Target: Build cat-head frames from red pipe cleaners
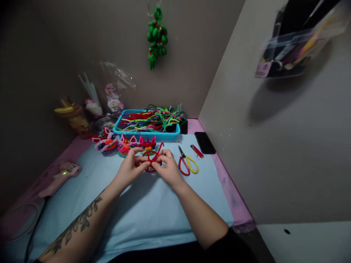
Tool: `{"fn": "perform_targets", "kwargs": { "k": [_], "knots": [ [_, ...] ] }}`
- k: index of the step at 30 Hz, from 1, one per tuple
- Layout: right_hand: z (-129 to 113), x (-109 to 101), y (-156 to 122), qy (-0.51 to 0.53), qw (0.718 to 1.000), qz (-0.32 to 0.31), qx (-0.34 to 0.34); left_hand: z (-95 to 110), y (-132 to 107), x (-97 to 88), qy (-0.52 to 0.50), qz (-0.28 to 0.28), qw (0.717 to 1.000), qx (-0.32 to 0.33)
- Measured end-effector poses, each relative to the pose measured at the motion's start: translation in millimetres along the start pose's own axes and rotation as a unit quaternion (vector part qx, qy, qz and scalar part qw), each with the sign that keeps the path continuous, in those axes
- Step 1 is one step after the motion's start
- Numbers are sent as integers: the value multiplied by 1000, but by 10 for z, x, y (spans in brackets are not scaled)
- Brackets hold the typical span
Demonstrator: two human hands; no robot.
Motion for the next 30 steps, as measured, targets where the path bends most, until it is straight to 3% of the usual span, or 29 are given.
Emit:
{"fn": "perform_targets", "kwargs": {
  "k": [5, 12, 18, 25, 30],
  "knots": [
    [29, -73, 20, 40, 998, 37, 21, 53, -21, -142, 8, 106, 994, 35],
    [46, -193, -13, -2, 994, 110, 26, -16, -56, -56, -2, 87, 996, 9],
    [6, -108, -42, -12, 997, 77, 21, -103, -65, 124, -106, 36, 992, -54],
    [-61, -131, -100, -11, 993, 117, -2, -228, -58, 61, -145, 95, 980, -94],
    [-223, -110, -183, -110, 980, 144, -84, -308, -65, 42, -195, 126, 965, -120]
  ]
}}
Point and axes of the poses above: each hand's wrist, its own y-axis towards the middle knuckle, its own x-axis out of the palm, z = x × y, the point moved 8 cm from there along y, towards the middle knuckle, and after that the axes turned 5 degrees about x, right-handed, at the moved point
